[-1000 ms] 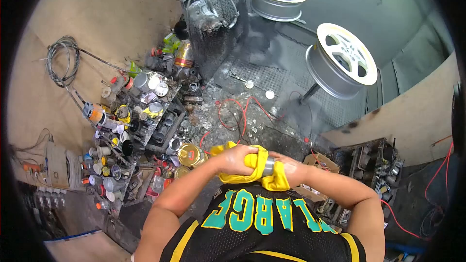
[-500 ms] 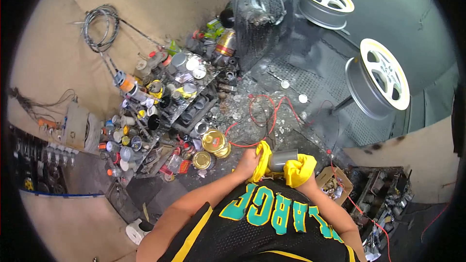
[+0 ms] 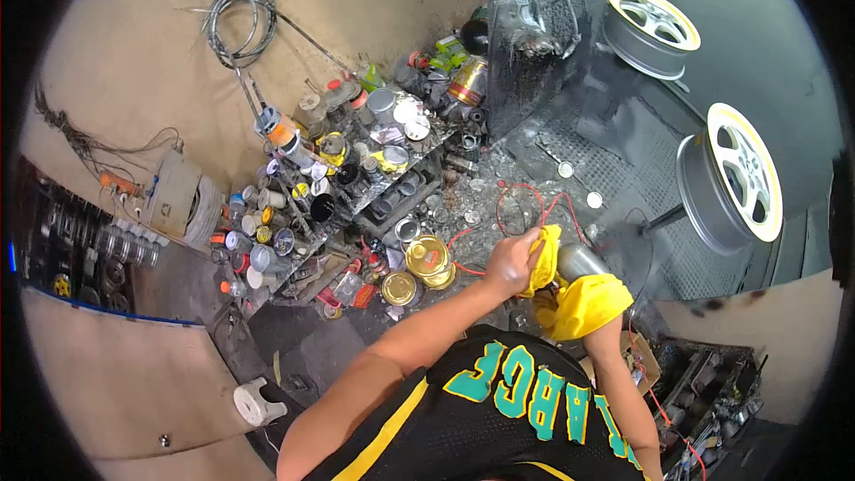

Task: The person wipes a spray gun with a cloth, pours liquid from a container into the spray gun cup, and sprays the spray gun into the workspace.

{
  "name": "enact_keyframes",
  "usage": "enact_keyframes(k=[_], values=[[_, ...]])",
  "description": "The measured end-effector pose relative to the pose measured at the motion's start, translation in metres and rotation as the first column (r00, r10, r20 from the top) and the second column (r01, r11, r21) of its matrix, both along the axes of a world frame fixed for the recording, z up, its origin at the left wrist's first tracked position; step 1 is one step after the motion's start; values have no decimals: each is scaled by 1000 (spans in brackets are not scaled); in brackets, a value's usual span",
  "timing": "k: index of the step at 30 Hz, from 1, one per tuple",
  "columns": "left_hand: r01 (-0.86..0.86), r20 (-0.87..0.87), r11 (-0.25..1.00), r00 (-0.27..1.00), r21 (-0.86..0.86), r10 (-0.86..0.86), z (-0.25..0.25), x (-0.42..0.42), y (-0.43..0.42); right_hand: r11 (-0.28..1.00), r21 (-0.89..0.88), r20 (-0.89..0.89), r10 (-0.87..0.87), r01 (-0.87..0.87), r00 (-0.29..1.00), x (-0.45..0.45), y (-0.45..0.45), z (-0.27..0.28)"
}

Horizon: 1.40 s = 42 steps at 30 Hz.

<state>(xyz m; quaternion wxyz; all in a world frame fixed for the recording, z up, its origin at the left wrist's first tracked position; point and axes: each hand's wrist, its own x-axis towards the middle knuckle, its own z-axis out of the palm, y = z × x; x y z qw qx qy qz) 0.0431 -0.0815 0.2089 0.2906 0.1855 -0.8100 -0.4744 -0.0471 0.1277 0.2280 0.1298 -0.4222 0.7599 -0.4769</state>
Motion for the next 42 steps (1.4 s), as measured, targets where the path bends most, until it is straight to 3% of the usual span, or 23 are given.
enact_keyframes(k=[1, 2, 3, 4, 5, 7, 8, 11, 13, 15, 17, 19, 21, 23, 24, 28, 29, 31, 33, 34, 35, 37, 42], values=[[-9, 0, 1000, 1000, 4, 9, -6, -6, 4, 1000, 4, 0, 9, -9, 1000, 3, -2, 1], [-1, -55, 981, 998, 194, 12, -14, -13, 7, 976, -162, 413, -69, 147, 908, 6, -6, 2], [17, -107, 926, 994, 377, 26, -12, -13, 10, 907, -233, 761, -56, 352, 647, 8, -7, 2], [134, -248, 818, 969, 560, 11, -11, -10, 15, 868, -208, 873, -42, 450, 485, 4, -9, 0], [133, -247, 816, 969, 563, 12, -10, -7, 18, 869, -205, 873, -46, 450, 485, 2, -10, 1], [248, -278, 473, 961, 846, -6, -10, -5, 27, 840, -164, 946, -14, 518, 324, -1, -14, 20], [281, -281, 599, 955, 750, -97, -17, 2, 26, 800, -174, 956, -3, 574, 294, -4, -14, 25], [301, -290, 404, 953, 864, -90, -10, 15, 34, 827, -171, 947, -12, 536, 320, -15, -2, 15], [223, -232, 493, 972, 841, -43, -10, 16, 33, 846, -200, 945, 33, 494, 325, -16, -1, 17], [114, -135, 771, 990, 627, -37, 4, 22, 26, 860, -219, 901, -3, 462, 433, -19, 6, 2], [34, -166, 728, 980, 685, 110, -3, 19, 23, 936, -200, 612, -112, 291, 783, -24, 13, -9], [180, -321, 379, 880, 908, 350, -9, 15, 18, 903, -242, 701, -91, 355, 708, -19, 12, -7], [237, -361, 385, 886, 892, 290, -29, 19, 13, 832, -261, 899, 25, 490, 437, -20, 7, 2], [237, -317, 321, 921, 917, 226, -31, 22, 15, 828, -195, 935, -4, 526, 354, -20, 5, 14], [240, -320, 319, 920, 917, 228, -32, 22, 17, 824, -124, 966, -27, 553, 258, -21, 4, 18], [144, -101, 655, 990, 742, -102, -35, 26, 17, 815, -153, 973, 24, 560, 231, -22, 4, -2], [117, -62, 832, 993, 542, -99, -45, 21, 21, 827, -182, 957, 24, 533, 290, -19, 2, -7], [52, -92, 927, 996, 371, -19, -17, 19, 26, 840, -205, 939, 22, 503, 344, -10, -2, -2], [0, -93, 949, 995, 314, 31, -4, 21, 24, 828, -223, 965, 112, 515, 238, -3, -6, 14], [-49, -96, 965, 992, 256, 76, -1, 22, 23, 876, -187, 870, -63, 444, 490, -5, 1, -1], [-45, -94, 965, 993, 257, 71, 0, 24, 24, 874, -186, 870, -66, 449, 488, -5, 6, -3], [-105, -18, 967, 994, 230, 112, 3, 26, 22, 966, -81, 434, -187, 245, 881, -6, 9, -3], [-104, -79, 990, 991, 96, 112, 4, 29, 23, 971, -115, 137, -193, 210, 971, -8, 12, 12]])
